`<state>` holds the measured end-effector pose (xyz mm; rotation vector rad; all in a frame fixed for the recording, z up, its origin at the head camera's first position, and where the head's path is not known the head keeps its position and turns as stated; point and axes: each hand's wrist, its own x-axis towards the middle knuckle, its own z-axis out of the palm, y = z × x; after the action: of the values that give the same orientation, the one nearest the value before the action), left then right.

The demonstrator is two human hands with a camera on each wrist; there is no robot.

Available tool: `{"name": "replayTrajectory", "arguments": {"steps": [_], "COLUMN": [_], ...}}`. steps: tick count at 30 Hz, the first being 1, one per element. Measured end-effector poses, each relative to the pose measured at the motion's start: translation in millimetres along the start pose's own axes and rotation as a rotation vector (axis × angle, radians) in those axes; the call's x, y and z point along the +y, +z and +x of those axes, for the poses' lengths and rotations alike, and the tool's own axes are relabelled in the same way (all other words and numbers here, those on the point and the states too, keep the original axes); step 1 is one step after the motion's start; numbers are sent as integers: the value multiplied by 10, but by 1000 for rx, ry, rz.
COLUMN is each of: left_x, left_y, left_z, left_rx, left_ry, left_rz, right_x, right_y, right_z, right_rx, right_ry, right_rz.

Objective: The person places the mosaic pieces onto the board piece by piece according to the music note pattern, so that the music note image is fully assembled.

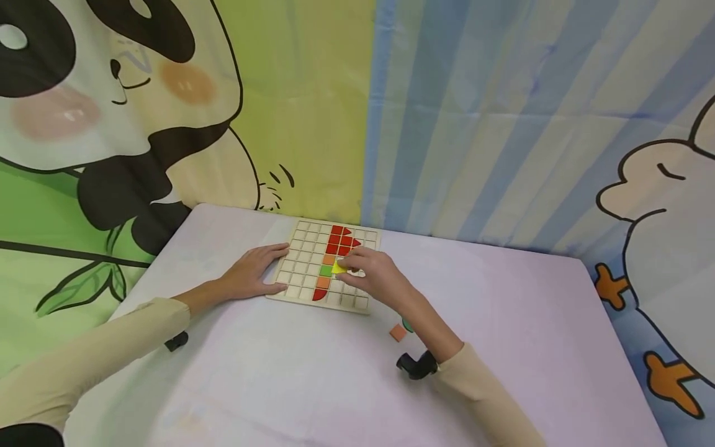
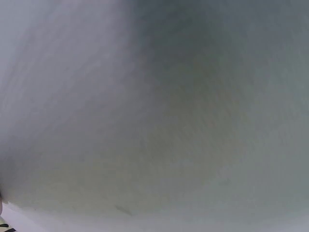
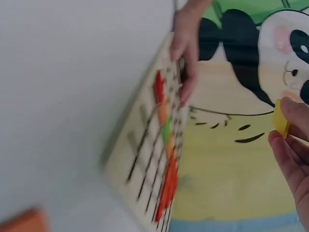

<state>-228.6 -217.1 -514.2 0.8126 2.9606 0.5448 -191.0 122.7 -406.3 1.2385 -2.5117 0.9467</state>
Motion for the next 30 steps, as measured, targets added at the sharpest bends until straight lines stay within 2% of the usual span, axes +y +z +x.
{"name": "replayTrajectory", "arguments": {"steps": [3, 5, 8, 11, 18, 25, 30], "left_x": [-11, -12, -3, 2, -16, -44, -74], "left_y": [16, 25, 27, 16, -2, 26, 28], "left_z": [17, 31, 35, 26, 14, 18, 20], "left_rx": [-6, -7, -8, -16, -4, -20, -39], "left_ry": [-3, -4, -3, -4, 8, 15, 36], "left_rz": [-2, 7, 7, 1, 16, 12, 25], "right_x": [-49, -67, -44, -13, -3, -17, -31], "right_y": [91, 172, 315, 470, 789, 931, 939], "right_z": [196, 287, 366, 404, 445, 489, 488], "right_rx": [-65, -149, -257, -313, -380, -444, -446], "right_ry": [-26, -5, 33, 59, -58, 24, 7], "right_rz": [-17, -29, -65, -92, -202, -267, -265]}}
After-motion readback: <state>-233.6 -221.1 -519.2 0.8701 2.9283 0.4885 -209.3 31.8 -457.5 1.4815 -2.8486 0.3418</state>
